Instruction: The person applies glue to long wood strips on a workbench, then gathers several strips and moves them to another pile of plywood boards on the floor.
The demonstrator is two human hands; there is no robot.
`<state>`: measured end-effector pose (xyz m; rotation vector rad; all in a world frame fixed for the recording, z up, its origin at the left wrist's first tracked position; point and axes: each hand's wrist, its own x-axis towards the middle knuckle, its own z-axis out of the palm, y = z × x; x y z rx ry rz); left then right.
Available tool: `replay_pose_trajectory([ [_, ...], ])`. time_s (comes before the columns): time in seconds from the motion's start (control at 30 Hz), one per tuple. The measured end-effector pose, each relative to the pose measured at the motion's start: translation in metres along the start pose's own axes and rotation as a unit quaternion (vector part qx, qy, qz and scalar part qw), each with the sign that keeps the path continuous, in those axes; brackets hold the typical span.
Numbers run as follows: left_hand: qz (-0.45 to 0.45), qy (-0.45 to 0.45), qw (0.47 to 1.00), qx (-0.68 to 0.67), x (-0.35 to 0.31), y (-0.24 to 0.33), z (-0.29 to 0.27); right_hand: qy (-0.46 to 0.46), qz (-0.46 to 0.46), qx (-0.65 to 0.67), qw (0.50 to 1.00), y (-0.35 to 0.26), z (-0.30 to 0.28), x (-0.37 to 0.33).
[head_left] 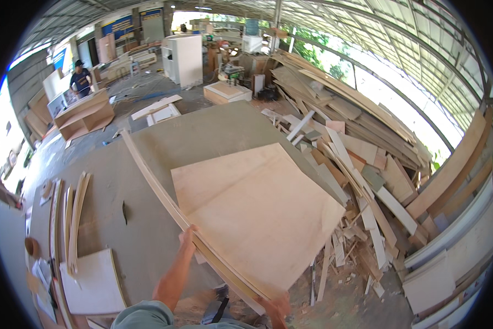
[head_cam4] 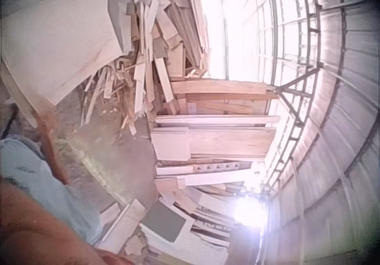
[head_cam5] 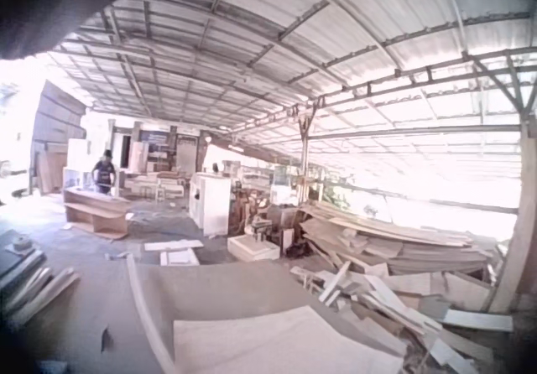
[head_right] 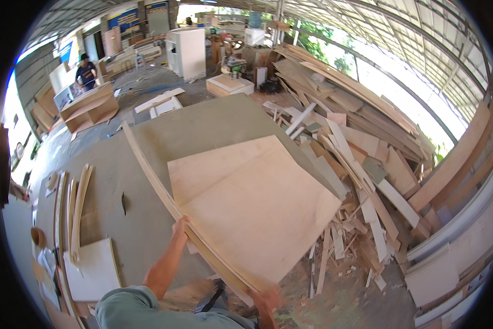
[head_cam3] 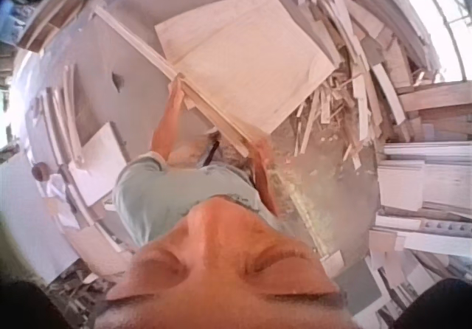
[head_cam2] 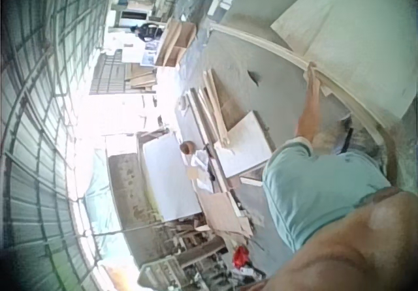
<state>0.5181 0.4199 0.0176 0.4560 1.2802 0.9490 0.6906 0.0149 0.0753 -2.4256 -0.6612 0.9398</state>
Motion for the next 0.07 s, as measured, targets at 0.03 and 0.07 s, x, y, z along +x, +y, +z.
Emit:
replay_pose_trajectory([
  [0.03, -0.002, 0.017, 1.000, 0.007, 0.017, 0.015, 0.004, 0.024, 0.025, -0.016, 0.999, -0.019, 0.016, 0.010],
  [0.07, -0.006, 0.031, 0.999, 0.017, 0.026, 0.036, 0.014, 0.028, 0.047, -0.005, 0.998, -0.025, 0.028, 0.010],
])
